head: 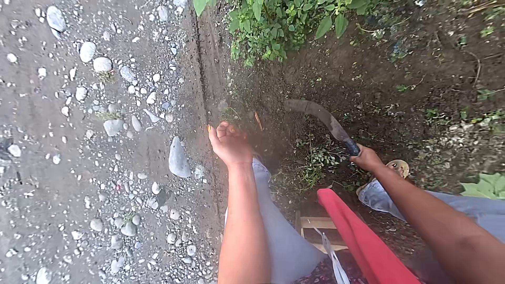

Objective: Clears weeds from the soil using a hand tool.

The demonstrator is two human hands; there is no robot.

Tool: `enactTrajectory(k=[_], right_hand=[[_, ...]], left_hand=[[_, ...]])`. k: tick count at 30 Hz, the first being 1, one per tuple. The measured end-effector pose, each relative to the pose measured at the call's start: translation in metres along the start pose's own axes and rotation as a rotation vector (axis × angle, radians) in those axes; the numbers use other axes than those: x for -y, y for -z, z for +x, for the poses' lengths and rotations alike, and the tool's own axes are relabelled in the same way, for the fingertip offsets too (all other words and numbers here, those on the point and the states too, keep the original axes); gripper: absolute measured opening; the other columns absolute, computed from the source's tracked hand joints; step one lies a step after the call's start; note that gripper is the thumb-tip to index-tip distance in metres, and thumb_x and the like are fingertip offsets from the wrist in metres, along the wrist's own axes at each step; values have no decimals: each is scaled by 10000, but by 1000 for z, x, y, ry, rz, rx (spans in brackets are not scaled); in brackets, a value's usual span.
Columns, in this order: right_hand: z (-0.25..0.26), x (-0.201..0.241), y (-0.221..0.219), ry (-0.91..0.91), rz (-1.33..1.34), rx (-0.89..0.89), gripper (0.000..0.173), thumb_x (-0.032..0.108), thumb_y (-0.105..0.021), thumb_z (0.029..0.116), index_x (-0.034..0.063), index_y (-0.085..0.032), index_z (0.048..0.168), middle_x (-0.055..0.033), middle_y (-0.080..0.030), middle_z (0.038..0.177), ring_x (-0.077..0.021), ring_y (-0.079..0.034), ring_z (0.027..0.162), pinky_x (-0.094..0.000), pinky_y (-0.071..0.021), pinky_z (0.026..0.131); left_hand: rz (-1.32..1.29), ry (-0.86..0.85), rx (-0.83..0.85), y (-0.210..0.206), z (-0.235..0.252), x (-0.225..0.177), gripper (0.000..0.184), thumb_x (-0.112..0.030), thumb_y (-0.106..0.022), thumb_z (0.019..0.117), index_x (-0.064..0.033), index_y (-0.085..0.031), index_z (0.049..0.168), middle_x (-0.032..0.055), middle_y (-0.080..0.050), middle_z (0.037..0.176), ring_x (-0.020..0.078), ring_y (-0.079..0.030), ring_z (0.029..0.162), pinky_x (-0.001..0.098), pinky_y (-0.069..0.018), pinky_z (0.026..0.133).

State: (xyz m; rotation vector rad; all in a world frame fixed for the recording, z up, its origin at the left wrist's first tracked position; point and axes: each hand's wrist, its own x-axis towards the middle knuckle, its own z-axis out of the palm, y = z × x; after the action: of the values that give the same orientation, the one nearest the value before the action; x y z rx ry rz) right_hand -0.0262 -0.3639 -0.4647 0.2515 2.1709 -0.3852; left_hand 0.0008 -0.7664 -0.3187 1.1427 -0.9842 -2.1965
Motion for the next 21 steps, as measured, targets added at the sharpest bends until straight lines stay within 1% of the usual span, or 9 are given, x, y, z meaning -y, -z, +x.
enactTrajectory(k=[2,4,8,10,12,15,16,19,21], right_hand=[[1,-3,-8,-34,-43,15,527,149,-716,928,38,-554,1417,-282,-663,1235,-461,-637,1163,-671,-474,975],[1,-17,-4,-60,-292,94,527,178,-703,936,54,-550,1425,-284,-654,1286,-482,-626,1213,-692,-484,970],[-3,-28,38,-7,-500,104,514,181,-704,945,66,-563,1426,-304,-661,1257,-526,-627,1181,-723,-482,928],[-2,-24,49,1,-453,91,508,174,-710,948,80,-565,1425,-298,-668,1237,-513,-631,1177,-713,-479,934],[0,-14,43,-11,-280,64,506,163,-709,950,52,-557,1420,-302,-662,1231,-497,-631,1174,-700,-473,954],[1,-3,4,-39,45,46,537,141,-723,924,24,-540,1415,-268,-670,1162,-408,-682,1010,-613,-526,899],[1,-6,-9,-51,55,72,544,133,-724,917,18,-535,1414,-268,-665,1173,-409,-676,1026,-614,-519,910],[2,-24,-14,-33,-324,224,530,168,-720,924,32,-561,1411,-288,-645,1297,-475,-619,1224,-693,-476,988],[-1,-32,3,43,-545,261,521,201,-729,916,72,-587,1400,-280,-659,1280,-499,-624,1205,-717,-480,950]], left_hand=[[8,1,-14,-2,-1,1,610,-515,-88,1101,-269,-542,776,-124,-504,584,33,-507,523,206,-437,520],[10,-5,-26,-5,0,1,604,-507,-93,1104,-269,-537,771,-124,-498,579,32,-499,515,202,-432,516],[-3,3,-14,-3,3,4,592,-501,-107,1100,-261,-542,778,-113,-488,577,44,-491,514,209,-425,517],[2,0,-3,-2,3,5,601,-506,-99,1100,-261,-543,777,-112,-496,578,44,-498,514,210,-430,512],[-2,-8,-1,-2,2,4,604,-504,-95,1101,-264,-544,776,-113,-499,579,46,-496,513,213,-429,513],[5,-11,-1,-3,1,4,603,-504,-93,1102,-264,-546,783,-114,-501,585,40,-494,514,209,-427,511],[9,-8,-6,-4,1,4,603,-505,-93,1102,-266,-544,780,-112,-501,584,41,-493,516,210,-425,513],[21,-11,-10,-5,2,6,600,-502,-100,1103,-264,-544,775,-113,-495,583,44,-497,519,210,-428,516],[18,-9,-3,-4,3,6,597,-499,-103,1103,-264,-541,771,-115,-488,583,48,-494,521,214,-424,519]])
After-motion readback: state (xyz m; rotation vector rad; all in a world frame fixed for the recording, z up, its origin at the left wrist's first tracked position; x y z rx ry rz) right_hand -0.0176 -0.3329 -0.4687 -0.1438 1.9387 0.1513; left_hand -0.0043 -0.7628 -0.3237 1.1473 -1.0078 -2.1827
